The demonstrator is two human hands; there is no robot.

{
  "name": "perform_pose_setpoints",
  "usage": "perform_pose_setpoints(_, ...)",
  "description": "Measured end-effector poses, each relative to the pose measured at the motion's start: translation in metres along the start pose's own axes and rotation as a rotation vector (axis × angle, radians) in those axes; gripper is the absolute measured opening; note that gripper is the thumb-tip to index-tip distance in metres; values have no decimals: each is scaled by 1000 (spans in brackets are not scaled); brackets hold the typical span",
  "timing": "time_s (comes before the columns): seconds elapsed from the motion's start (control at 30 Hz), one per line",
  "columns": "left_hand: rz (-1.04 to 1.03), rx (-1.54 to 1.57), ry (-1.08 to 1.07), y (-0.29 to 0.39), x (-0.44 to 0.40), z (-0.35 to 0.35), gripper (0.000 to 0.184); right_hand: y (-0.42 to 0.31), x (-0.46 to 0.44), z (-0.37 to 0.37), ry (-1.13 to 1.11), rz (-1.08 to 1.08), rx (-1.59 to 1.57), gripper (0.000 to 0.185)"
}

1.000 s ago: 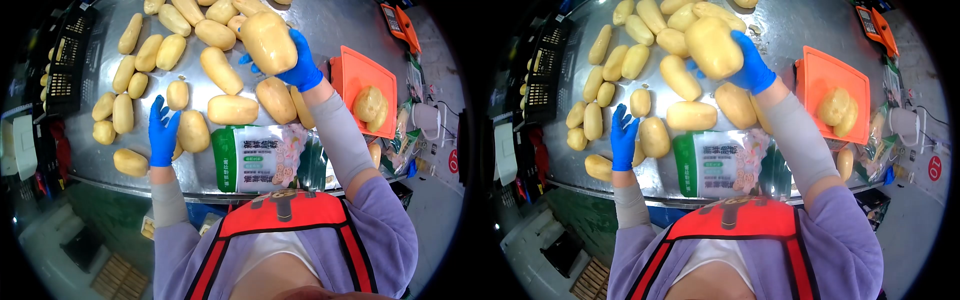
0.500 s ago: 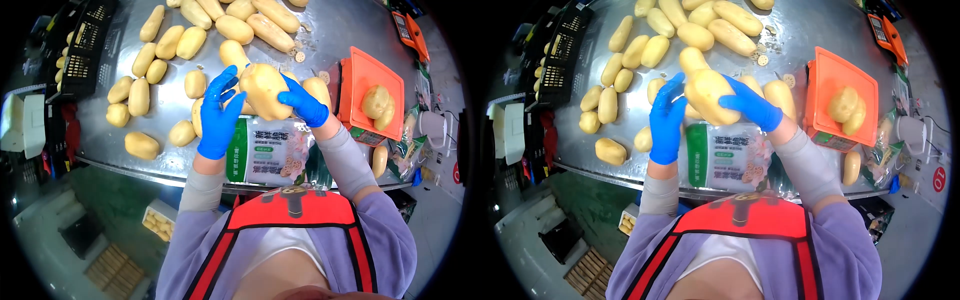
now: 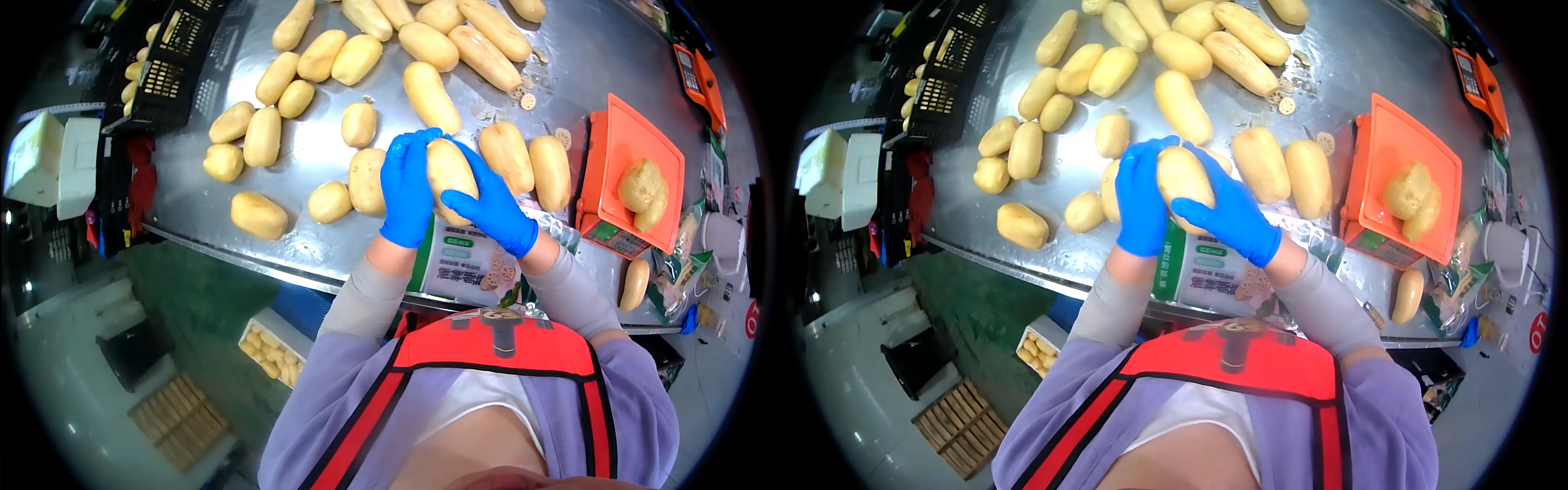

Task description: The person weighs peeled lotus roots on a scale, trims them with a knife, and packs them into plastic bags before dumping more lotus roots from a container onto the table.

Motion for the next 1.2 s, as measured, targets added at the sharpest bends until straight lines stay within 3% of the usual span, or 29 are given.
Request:
perform_pose_setpoints(0.13,21,-134,96,-12,-25,39,17,4,3,-4,-91,-85,-1,80)
perform_pose_setpoints(0.2,-70,-268,293,-13,-58,90,29,7,7,-4,-114,-105,-25,79)
perform_pose_setpoints(0.23,-376,-615,414,-30,-86,135,38,9,8,-5,-138,-122,-48,79)
perform_pose_setpoints(0.27,-475,-767,495,-12,-96,161,49,14,11,-4,-135,-116,-30,79)
perform_pose_setpoints(0.3,-556,-1260,564,-1,-108,192,62,17,13,-2,-133,-115,-31,79)
perform_pose_setpoints(0.37,-448,-1660,848,2,-116,248,73,23,19,2,-134,-182,-38,78)
perform_pose_setpoints(0.4,-445,-1661,845,-1,-124,268,73,30,23,2,-133,-186,-38,78)
perform_pose_setpoints(0.47,-6,-1133,405,-24,-145,294,78,46,29,0,-98,-260,-48,77)
perform_pose_setpoints(0.5,-5,-1128,410,-26,-145,286,78,46,29,0,-101,-258,-42,77)
perform_pose_setpoints(0.57,-58,-1453,421,-25,-140,255,84,45,30,-6,-123,-255,9,76)
perform_pose_setpoints(0.73,-182,-1272,365,-28,-112,216,79,52,25,-12,-145,-239,54,74)
perform_pose_setpoints(0.83,-121,-1121,79,-29,-93,182,74,55,24,-13,-161,-241,63,75)
perform_pose_setpoints(0.97,-160,-1019,75,-32,-90,171,66,62,30,-14,-149,-258,71,78)
perform_pose_setpoints(1.07,-402,-936,224,-12,-110,186,55,64,31,-15,-154,-255,71,79)
perform_pose_setpoints(1.13,-509,-852,407,-7,-130,235,47,68,32,-12,-136,-270,101,81)
perform_pose_setpoints(1.2,-472,-749,614,14,-137,297,43,68,34,-13,-128,-264,108,81)
Point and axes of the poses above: each hand's wrist, its own x-axis away from the middle knuckle, its own z-axis out of the back of the hand, y = z × x, the point moved 3 cm from there along -x, towards the middle knuckle, and after that the axes turned 8 degrees about y, right-handed, at the moved point
